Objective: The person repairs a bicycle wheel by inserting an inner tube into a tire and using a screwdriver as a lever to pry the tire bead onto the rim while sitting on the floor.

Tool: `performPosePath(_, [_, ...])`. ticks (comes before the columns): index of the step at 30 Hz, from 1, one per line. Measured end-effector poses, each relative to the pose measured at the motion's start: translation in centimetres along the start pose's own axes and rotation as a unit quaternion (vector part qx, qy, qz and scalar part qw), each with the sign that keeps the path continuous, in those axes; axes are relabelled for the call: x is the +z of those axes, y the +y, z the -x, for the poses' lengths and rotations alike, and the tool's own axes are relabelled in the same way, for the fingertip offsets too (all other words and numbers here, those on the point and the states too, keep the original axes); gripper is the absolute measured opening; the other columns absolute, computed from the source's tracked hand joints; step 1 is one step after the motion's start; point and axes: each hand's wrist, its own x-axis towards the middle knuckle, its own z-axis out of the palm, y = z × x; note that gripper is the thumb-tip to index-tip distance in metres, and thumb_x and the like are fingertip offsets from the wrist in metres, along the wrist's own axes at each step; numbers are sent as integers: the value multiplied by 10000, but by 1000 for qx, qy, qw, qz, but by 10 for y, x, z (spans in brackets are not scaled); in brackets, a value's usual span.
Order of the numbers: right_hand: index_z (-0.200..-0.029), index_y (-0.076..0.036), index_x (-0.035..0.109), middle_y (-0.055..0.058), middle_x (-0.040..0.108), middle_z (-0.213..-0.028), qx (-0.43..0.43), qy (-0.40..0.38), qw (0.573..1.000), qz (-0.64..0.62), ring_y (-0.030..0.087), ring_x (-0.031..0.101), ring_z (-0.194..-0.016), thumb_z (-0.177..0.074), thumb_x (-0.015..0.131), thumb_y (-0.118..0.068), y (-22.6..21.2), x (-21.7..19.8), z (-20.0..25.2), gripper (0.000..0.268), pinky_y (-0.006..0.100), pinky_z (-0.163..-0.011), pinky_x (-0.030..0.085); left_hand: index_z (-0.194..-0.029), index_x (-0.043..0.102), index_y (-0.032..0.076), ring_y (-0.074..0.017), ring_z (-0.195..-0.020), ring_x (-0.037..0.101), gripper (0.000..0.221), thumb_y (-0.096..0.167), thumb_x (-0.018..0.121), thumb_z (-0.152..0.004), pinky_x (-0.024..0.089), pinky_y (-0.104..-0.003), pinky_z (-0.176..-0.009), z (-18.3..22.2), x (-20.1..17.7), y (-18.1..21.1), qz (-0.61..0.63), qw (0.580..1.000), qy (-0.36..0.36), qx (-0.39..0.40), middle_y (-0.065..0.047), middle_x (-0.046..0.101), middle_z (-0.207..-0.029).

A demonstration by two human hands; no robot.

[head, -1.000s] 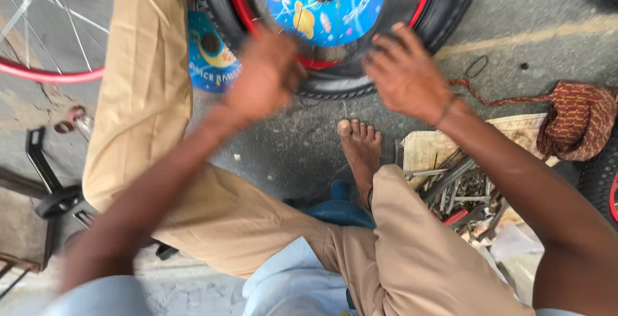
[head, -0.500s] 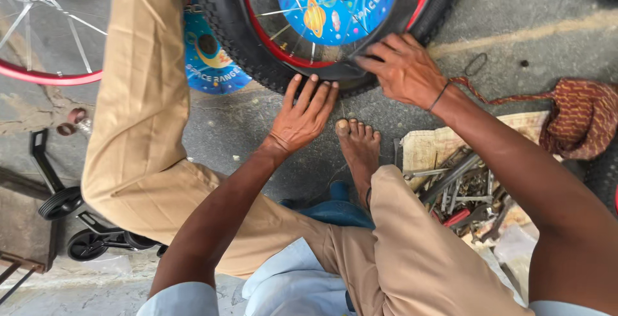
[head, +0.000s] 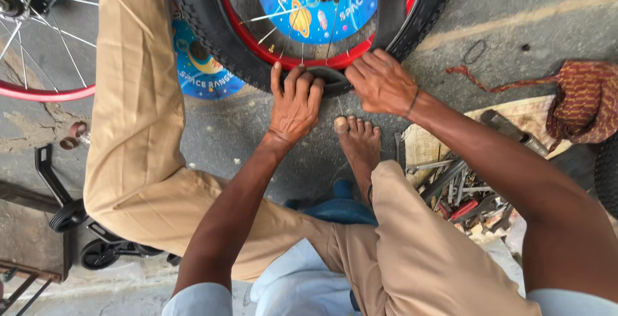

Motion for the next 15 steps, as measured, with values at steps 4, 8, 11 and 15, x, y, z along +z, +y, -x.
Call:
performPosePath(4, [-980, -20, 707, 150, 718, -964, 48, 79, 991, -96, 296, 688, -951, -653, 734, -109, -6, -1, -15, 339, 440, -950, 494, -1196, 598, 32, -373, -1210, 534, 486, 108, 719, -732, 288, -634, -1140, -6, -12, -8, -9, 1000, -2, 7, -207, 573, -1228])
performPosePath(8, [-955, -44, 736, 151, 745, -871, 122, -119, 982, -77, 270, 714, -860, -674, 710, -78, -17, -25, -29, 284, 492, -1072, 453, -1284, 548, 17, -341, -1058, 559, 676, 139, 792, -666, 384, -505, -1003, -27, -24, -17, 22, 987, -155, 20, -171, 599, -1087])
performPosePath(11, [-1058, 20, 713, 153, 738, -1006, 84, 124, 863, -483, 247, 708, -917, -789, 744, -79, -6, -52, -24, 288, 417, -823, 549, -1298, 510, 6, -340, -1044, 572, 781, 168, 821, -600, 397, -473, -938, -39, -27, -6, 70, 968, -239, -31, -182, 625, -1062])
performPosePath(15, [-1171, 13, 693, 147, 721, -1112, 148, 283, 857, -404, 241, 718, -1013, -983, 651, -7, -14, -68, -25, 194, 364, -827, 572, -1450, 460, -37, -330, -1062, 574, 868, 135, 833, -686, 382, -492, -1029, -44, -36, 2, 293, 942, -153, -54, -175, 631, -1089])
